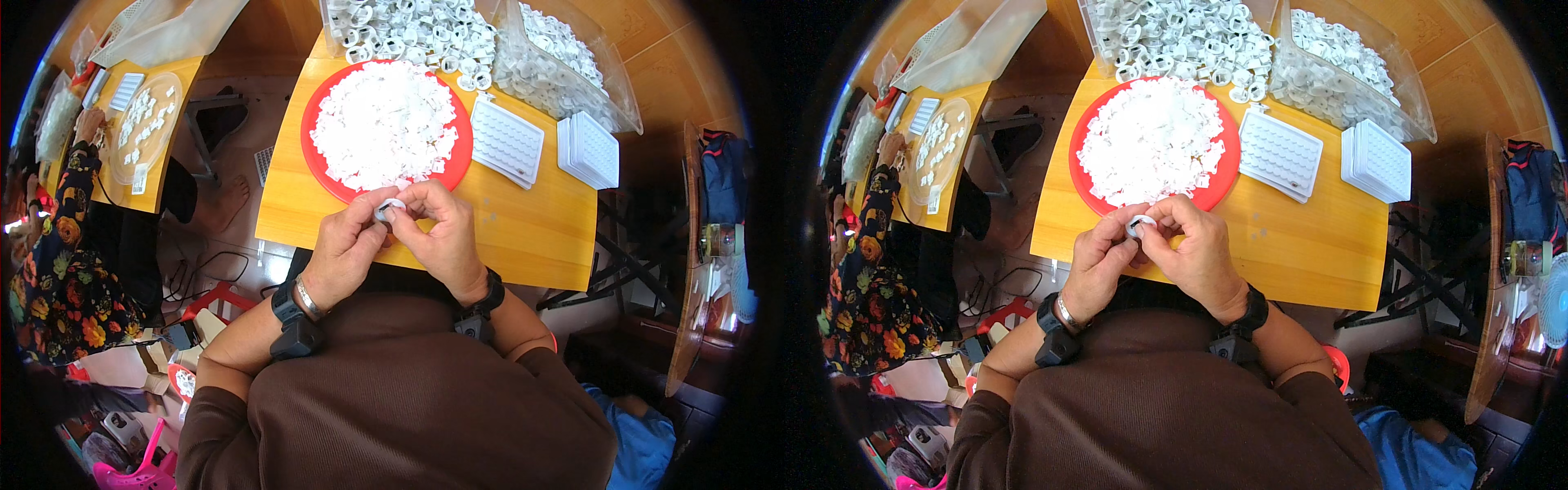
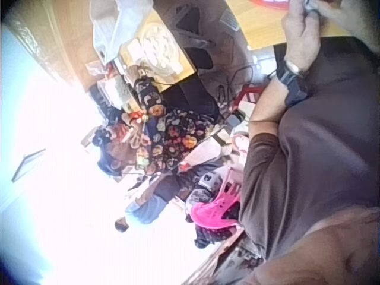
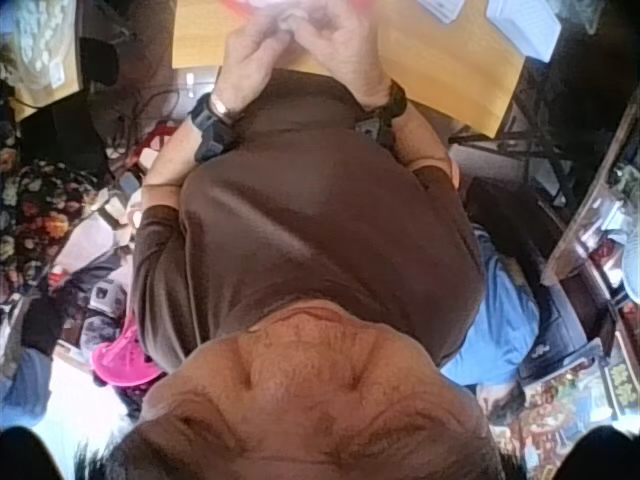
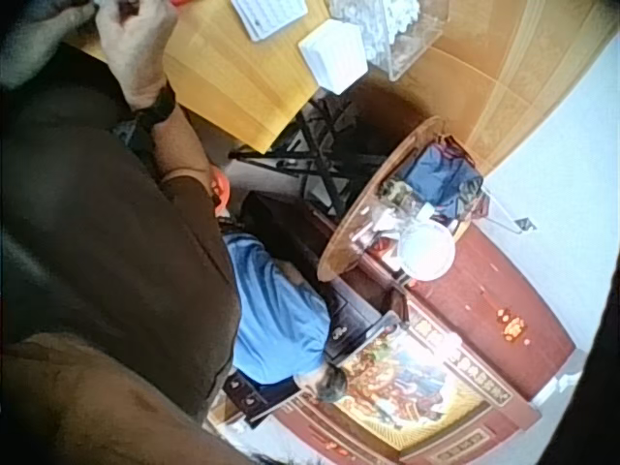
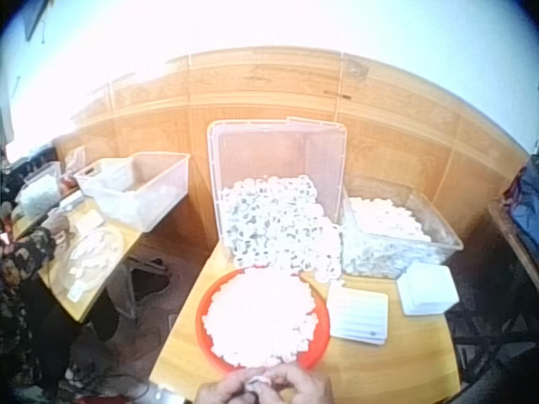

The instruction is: Manually assembling small white plastic components into larger circular housings.

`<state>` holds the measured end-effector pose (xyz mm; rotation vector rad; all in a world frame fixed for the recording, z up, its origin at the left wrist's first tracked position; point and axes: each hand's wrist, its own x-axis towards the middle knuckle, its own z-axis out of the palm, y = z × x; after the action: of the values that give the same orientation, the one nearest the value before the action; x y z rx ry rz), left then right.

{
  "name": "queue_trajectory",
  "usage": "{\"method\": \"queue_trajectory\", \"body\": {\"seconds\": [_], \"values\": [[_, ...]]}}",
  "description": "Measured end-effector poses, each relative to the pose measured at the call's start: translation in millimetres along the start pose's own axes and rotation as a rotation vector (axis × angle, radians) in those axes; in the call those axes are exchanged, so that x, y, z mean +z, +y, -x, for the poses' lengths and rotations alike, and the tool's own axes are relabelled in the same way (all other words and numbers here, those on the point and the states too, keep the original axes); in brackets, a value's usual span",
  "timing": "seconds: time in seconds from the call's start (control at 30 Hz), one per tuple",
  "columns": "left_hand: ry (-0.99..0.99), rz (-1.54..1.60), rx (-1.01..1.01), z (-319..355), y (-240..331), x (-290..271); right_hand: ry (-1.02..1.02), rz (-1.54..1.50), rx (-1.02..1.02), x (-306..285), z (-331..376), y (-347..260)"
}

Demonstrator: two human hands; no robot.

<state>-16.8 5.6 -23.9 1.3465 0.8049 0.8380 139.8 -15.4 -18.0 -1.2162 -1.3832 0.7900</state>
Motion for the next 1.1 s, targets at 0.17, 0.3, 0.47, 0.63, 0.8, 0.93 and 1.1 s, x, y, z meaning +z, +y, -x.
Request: {"method": "queue_trajectory", "body": {"seconds": [0.17, 0.3, 0.47, 0.63, 0.8, 0.93, 1.1], "values": [[-0.027, -0.054, 0.032, -2, 1, 1, -0.004, -0.012, 0.031, -2, 0, -2], [-0.021, -0.146, 0.046, -3, -1, 1, -0.003, 0.054, 0.046, -3, 0, -1], [0.012, -0.163, 0.104, -3, -11, 4, 0.001, 0.095, 0.054, 0, 0, 3], [-0.020, -0.195, -0.002, -3, 1, 3, -0.002, -0.003, 0.084, -3, 2, 5], [-0.002, 0.159, -0.058, -2, 4, -7, -0.046, 0.087, -0.072, -12, -2, 3], [0.007, 0.350, -0.102, -5, 0, -13, -0.027, 0.176, -0.262, -13, -2, 8], [-0.108, 0.476, -0.155, -7, -9, -13, -0.077, 0.213, -0.307, -14, -4, 5]]}}
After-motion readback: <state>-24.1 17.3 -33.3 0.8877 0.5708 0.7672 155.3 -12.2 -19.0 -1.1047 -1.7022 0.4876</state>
